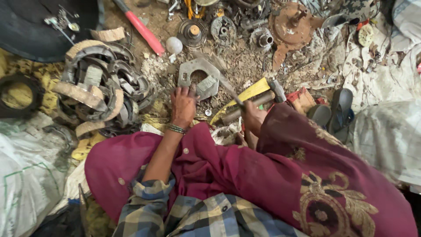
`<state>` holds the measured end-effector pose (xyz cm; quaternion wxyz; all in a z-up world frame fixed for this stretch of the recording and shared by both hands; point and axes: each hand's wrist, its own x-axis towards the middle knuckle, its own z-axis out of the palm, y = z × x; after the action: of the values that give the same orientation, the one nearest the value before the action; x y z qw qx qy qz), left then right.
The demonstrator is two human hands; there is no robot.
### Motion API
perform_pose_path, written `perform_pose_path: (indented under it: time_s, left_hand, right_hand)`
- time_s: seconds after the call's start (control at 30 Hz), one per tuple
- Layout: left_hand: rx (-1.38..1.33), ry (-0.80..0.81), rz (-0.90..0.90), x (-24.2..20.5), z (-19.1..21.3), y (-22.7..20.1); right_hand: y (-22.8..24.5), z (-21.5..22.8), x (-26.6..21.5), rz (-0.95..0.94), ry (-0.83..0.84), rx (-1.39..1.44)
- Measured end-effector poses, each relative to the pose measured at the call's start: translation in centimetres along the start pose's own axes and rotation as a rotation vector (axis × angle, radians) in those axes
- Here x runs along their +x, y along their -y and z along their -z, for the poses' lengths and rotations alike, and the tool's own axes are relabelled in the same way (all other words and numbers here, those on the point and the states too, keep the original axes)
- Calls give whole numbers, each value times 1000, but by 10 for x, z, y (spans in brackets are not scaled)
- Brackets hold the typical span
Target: The person sits on the floor and repeatedly strikes a curved metal piece with a hammer while holding it against a metal anvil. The person adjusts the metal piece's position several times and continues hammering until the end of the clip.
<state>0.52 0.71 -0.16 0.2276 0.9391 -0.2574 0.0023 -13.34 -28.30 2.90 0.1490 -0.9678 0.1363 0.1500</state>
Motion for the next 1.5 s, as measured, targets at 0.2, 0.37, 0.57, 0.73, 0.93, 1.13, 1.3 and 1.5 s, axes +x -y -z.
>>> perform_pose_path:
  time_s: [0.2,0.37,0.57,0.73,0.93,1.13,1.3,1.5]
  left_hand:
    - [-21,-58,-24,-2,1,-2]
    - [-167,32,32,-1,-8,0]
    - [-84,50,4,-3,-9,-4]
    - [-204,62,20,-4,-10,-5]
    - [-404,-27,51,0,7,-10]
    - [-289,-27,84,10,43,-29]
    - [-84,37,87,16,50,-45]
    - [10,-19,67,15,40,-39]
  right_hand:
    - [-13,-15,18,-101,-156,9]
    - [-8,-12,10,91,-402,119]
    - [10,2,12,178,-8,-55]
    - [14,5,12,151,-115,26]
    - [15,5,16,135,13,-15]
    - [27,41,5,372,-292,245]
    - [37,49,-3,355,-538,190]
    - [30,23,19,251,-39,128]
